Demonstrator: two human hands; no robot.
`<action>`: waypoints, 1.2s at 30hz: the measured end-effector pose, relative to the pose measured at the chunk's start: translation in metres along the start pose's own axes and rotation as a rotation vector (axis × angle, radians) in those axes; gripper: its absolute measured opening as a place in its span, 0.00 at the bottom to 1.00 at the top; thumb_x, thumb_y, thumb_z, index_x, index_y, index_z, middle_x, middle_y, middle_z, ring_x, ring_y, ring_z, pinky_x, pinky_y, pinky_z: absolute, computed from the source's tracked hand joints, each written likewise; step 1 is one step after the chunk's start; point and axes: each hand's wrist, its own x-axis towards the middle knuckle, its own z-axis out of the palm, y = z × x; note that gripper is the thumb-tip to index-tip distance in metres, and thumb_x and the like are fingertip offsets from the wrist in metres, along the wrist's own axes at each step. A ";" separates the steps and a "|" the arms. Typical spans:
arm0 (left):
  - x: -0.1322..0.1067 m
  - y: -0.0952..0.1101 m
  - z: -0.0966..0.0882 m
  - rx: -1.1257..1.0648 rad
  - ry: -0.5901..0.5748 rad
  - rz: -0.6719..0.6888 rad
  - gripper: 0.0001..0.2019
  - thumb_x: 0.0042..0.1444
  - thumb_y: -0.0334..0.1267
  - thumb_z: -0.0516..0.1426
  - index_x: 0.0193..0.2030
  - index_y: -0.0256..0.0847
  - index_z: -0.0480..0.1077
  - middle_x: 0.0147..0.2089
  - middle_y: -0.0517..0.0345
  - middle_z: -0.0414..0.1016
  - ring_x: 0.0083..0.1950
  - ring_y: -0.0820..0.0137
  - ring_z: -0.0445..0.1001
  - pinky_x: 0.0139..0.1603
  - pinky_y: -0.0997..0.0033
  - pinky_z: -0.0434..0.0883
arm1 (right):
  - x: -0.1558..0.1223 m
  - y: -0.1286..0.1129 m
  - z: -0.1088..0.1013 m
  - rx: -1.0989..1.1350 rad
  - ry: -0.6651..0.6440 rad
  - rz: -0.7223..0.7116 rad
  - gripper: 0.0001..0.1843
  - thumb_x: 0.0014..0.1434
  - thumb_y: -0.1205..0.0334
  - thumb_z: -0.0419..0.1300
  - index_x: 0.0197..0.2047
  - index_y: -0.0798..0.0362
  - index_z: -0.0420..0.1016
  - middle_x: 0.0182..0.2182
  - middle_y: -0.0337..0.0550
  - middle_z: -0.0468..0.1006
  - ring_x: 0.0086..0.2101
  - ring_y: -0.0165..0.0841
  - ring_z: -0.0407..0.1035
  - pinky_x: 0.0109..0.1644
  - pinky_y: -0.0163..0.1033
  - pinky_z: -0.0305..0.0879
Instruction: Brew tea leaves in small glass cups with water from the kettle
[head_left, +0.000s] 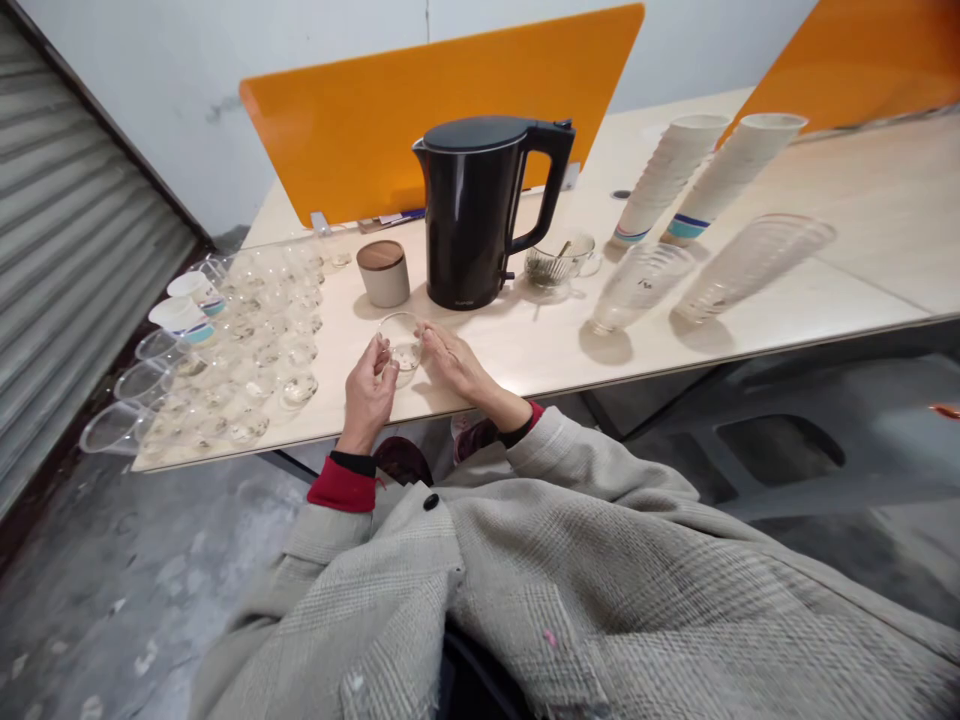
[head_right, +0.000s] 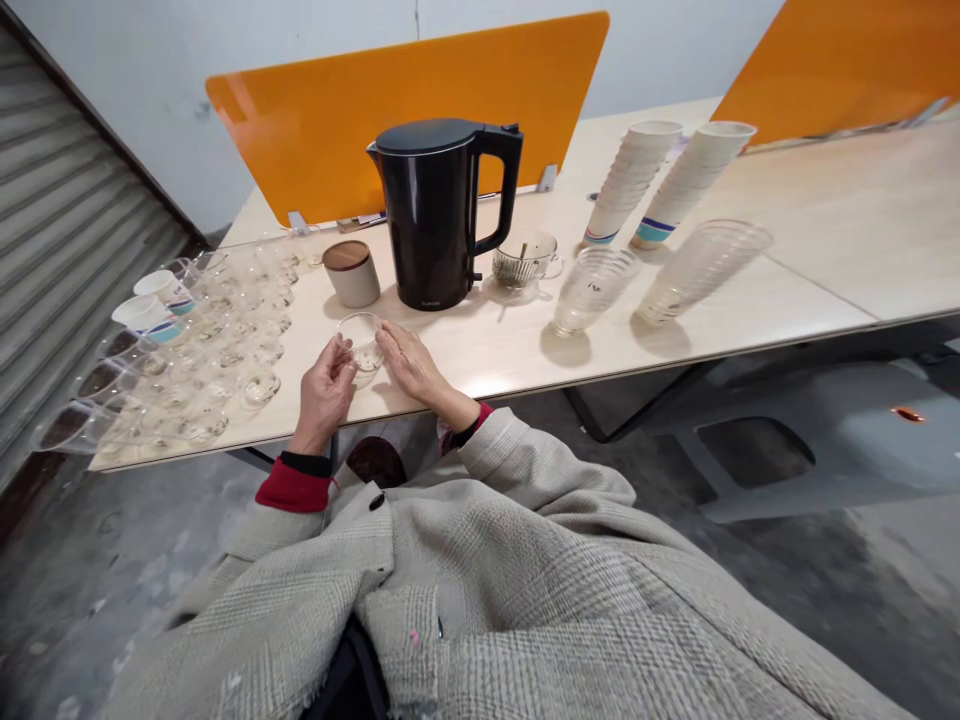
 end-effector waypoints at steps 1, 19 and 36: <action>0.000 -0.001 0.000 0.004 0.002 0.000 0.32 0.65 0.44 0.61 0.74 0.36 0.67 0.69 0.37 0.78 0.65 0.55 0.82 0.71 0.50 0.76 | 0.000 0.002 0.000 -0.003 0.009 0.005 0.42 0.71 0.24 0.43 0.63 0.47 0.79 0.61 0.50 0.82 0.62 0.45 0.74 0.72 0.52 0.66; 0.004 0.000 -0.007 0.951 -0.158 0.029 0.28 0.74 0.36 0.43 0.77 0.35 0.64 0.82 0.43 0.59 0.85 0.50 0.52 0.84 0.38 0.50 | -0.009 -0.022 -0.012 -0.944 -0.299 0.187 0.38 0.77 0.50 0.48 0.80 0.68 0.54 0.80 0.65 0.52 0.80 0.53 0.44 0.82 0.64 0.41; 0.001 0.038 -0.011 1.102 -0.311 -0.124 0.32 0.77 0.44 0.39 0.82 0.32 0.54 0.86 0.47 0.49 0.87 0.50 0.46 0.85 0.42 0.49 | -0.009 -0.031 -0.012 -0.965 -0.345 0.239 0.39 0.77 0.52 0.45 0.81 0.70 0.50 0.81 0.63 0.47 0.81 0.52 0.39 0.83 0.62 0.37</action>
